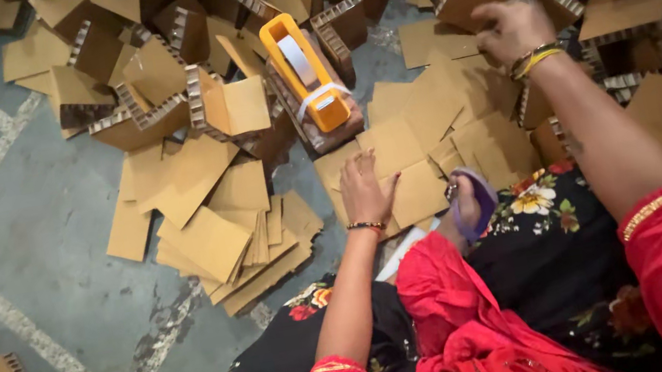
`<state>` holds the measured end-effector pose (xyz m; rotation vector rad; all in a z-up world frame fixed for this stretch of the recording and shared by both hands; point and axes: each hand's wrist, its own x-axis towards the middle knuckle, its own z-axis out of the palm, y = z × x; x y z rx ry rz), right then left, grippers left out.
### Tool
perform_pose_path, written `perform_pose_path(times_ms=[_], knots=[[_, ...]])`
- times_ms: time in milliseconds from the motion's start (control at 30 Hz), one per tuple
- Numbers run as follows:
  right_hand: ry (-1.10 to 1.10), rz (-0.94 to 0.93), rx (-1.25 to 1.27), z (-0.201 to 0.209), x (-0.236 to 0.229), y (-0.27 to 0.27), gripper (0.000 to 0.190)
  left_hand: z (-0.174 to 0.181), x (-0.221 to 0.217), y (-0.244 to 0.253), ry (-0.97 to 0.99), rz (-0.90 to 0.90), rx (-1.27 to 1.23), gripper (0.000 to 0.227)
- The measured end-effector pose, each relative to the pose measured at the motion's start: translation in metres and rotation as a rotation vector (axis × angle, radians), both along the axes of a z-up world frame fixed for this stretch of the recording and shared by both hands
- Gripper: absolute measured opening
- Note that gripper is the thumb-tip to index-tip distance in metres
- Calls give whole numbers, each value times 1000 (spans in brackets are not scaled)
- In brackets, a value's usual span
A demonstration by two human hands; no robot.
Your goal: The person sits on the floor and assembles small cardboard boxes. They fold the flat cardboard pieces into shape and secure the edges using a handheld tape dispenser. The person handles the boxes one at a time, repeatedly folding and taping them.
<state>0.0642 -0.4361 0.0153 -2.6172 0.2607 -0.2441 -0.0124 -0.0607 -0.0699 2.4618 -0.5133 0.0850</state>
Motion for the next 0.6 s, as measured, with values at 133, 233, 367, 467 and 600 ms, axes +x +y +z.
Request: perform_pose_path(times_ms=[133, 233, 367, 467, 600], knots=[[-124, -155, -300, -68, 22, -64, 34, -9, 10, -6, -135, -61, 148, 91], [-153, -162, -638, -120, 31, -81, 35, -11, 17, -4, 33, -36, 220, 97], [-182, -208, -888, -157, 22, -74, 18, -1, 28, 14, 61, -30, 255, 107], [-101, -239, -798, -125, 22, -70, 10, 20, 26, 27, 193, 27, 353, 117], [-147, -26, -430, -13, 1, -17, 30, 41, 26, 35, 275, 93, 474, 126]])
